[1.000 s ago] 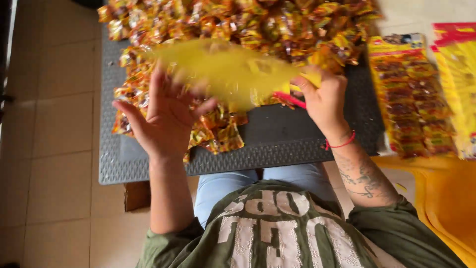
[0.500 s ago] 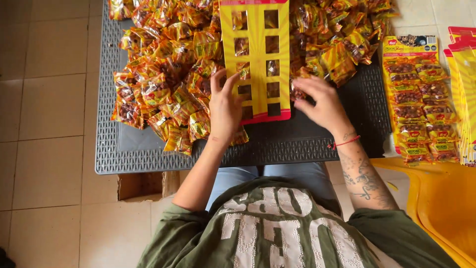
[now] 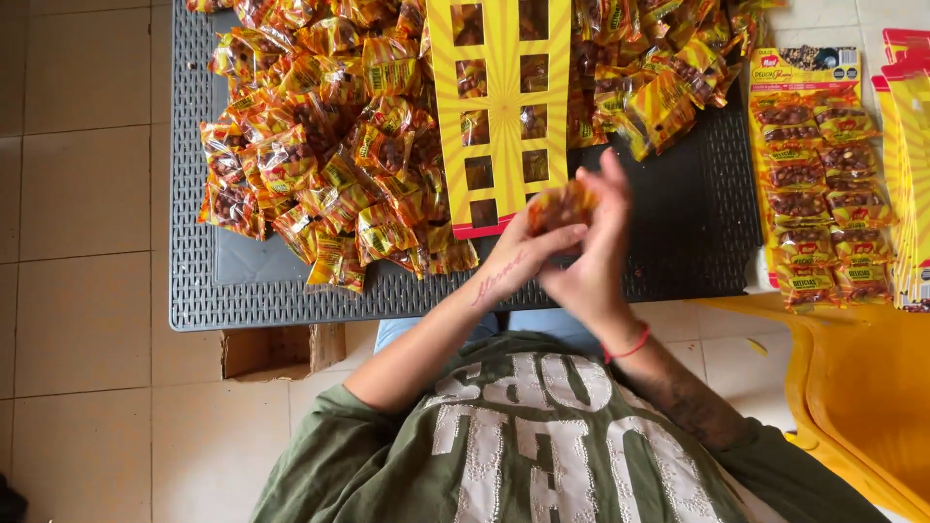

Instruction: The person attaches snack packets to a yellow cardboard display rack by inserting their edges into slots, then places the finished rack onto a stack.

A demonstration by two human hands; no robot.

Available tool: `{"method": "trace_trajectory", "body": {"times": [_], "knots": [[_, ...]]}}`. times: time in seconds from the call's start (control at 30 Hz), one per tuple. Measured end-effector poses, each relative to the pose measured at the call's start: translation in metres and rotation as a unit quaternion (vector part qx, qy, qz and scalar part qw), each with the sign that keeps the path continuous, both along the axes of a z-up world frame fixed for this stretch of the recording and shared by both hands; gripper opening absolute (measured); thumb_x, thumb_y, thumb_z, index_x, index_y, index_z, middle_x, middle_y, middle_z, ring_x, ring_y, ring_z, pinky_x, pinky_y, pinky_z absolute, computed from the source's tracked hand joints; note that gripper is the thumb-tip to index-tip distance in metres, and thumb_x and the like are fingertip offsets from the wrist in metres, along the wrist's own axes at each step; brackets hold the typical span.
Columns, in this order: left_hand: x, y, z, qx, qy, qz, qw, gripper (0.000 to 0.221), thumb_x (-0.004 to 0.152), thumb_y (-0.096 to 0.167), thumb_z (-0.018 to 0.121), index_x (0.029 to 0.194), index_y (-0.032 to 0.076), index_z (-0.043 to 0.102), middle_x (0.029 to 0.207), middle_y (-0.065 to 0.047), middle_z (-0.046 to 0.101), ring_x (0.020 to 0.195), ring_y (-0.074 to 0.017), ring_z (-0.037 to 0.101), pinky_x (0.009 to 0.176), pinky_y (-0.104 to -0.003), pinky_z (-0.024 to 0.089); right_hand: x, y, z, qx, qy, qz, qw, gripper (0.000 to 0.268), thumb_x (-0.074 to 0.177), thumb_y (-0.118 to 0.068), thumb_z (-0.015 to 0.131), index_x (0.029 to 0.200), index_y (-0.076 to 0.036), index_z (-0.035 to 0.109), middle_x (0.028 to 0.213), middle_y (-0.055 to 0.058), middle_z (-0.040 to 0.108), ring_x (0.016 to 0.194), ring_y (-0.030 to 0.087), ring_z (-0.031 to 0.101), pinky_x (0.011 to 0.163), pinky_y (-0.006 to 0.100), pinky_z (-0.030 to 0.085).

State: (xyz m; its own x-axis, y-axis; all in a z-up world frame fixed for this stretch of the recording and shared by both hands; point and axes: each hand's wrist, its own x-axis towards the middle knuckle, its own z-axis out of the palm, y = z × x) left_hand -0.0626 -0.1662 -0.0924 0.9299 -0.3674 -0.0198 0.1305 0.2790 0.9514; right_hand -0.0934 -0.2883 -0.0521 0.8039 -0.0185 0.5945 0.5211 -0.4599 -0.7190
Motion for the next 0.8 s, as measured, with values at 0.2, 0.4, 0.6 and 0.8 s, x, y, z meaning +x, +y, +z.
{"method": "trace_trajectory", "body": {"times": [0.2,0.4,0.6,0.8], "knots": [[0.01,0.033,-0.029,-0.04,0.046,-0.032,0.998,0.049,0.093,0.003,0.07,0.134,0.015,0.046,0.111,-0.016,0.054,0.1,-0.0265,0.061,0.083,-0.038,0.055,0.001,-0.011,-0.025,0.248,0.153,0.118,0.949,0.077,0.087,0.01,0.073,0.149,-0.005,0.028,0.132,0.023,0.049,0.122,0.031,0.052,0.103,0.043,0.044],[0.012,0.038,-0.021,-0.037,0.011,-0.041,0.998,0.039,0.091,0.01,0.079,0.12,-0.002,0.056,0.086,-0.018,0.071,0.073,-0.0189,0.074,0.063,-0.029,0.064,0.008,-0.049,-0.042,0.34,0.252,0.078,0.903,0.056,0.085,0.014,0.076,0.125,-0.006,0.041,0.091,0.017,0.071,0.076,0.021,0.075,0.068,0.036,0.068],[0.0,0.041,-0.019,0.074,-0.078,0.001,0.994,0.022,0.1,0.023,0.069,0.101,0.003,0.076,0.083,-0.014,0.07,0.077,-0.0237,0.074,0.073,-0.039,0.062,-0.006,-0.06,-0.028,0.212,0.317,0.126,0.916,0.06,0.075,0.007,0.083,0.124,-0.001,0.05,0.109,0.02,0.065,0.093,0.025,0.071,0.079,0.041,0.064],[-0.01,0.039,0.01,0.319,-0.224,0.032,0.92,0.009,0.086,0.018,0.081,0.088,0.009,0.08,0.073,-0.011,0.073,0.071,-0.0314,0.074,0.066,-0.038,0.06,0.006,-0.048,-0.03,0.088,0.306,0.112,0.941,0.025,0.082,0.006,0.082,0.104,0.0,0.074,0.087,0.013,0.073,0.079,0.018,0.072,0.068,0.032,0.063]]}}
